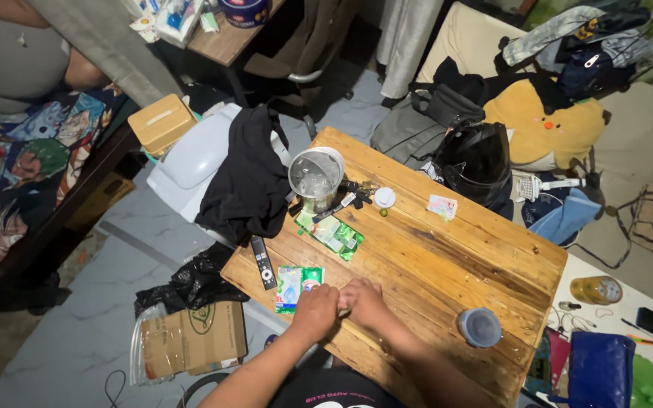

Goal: Preparing a drink by opening sachets and pouring ingredients into a pot.

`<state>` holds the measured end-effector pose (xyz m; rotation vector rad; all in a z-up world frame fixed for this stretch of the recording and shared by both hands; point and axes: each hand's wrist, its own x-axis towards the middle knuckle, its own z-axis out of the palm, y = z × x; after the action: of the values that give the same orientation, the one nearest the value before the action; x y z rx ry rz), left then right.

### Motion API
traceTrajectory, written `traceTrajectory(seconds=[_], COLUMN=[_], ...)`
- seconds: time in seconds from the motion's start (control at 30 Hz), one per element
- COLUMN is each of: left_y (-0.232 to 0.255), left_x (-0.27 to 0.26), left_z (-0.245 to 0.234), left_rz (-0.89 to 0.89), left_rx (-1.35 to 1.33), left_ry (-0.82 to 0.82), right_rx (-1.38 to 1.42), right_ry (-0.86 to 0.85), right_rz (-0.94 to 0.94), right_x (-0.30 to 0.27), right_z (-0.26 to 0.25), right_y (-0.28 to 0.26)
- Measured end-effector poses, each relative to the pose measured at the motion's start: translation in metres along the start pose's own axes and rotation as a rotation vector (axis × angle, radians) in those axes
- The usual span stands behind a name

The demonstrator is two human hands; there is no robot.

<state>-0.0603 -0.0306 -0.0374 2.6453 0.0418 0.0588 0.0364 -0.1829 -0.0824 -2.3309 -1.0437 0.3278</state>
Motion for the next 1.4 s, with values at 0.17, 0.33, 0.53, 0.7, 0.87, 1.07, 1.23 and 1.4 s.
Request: traceTrajectory(seconds=[0.17, 0.33, 0.53, 0.7, 0.87, 1.07, 1.23, 1.4], left_y=[-0.002, -0.004, -0.004, -0.006, -0.003, 0.002, -0.004, -0.009], left_x=[-0.005, -0.020, -0.035, -0.042, -0.034, -0.030, -0.037, -0.042], left_z=[0.017, 0.012, 0.001, -0.003, -0.012, -0.015, -0.013, -0.016], left_rz=[-0.072, -0.096, -0.331, -0.432, -0.418, -0.403, -0.424, -0.458], left_rx=[-0.044, -0.048, 0.025, 0.023, -0.006, -0.011, -0.014, -0.007], left_ry=[0.084, 0.188, 0.112, 0.102, 0.125, 0.132, 0.111, 0.131], right_rx=[0.533, 0.099, -0.272, -0.229, 0.023, -0.282, -0.321, -0.405], right_ry=[0.122, 0.357, 0.331, 0.417, 0.497, 0.262, -0.056, 0.031], right_rz=[0.278, 0.491, 0.428, 0.408, 0.172, 0.685, 0.684, 0.501], right_x=[0.032, 0.075, 0.076, 0.048, 0.052, 0.096, 0.103, 0.095], right_z=[-0.001, -0.079, -0.090, -0.030, -0.043, -0.098, -0.107, -0.084], right_y=[0.137, 0.234, 0.275, 0.262, 0.224, 0.250, 0.280, 0.314])
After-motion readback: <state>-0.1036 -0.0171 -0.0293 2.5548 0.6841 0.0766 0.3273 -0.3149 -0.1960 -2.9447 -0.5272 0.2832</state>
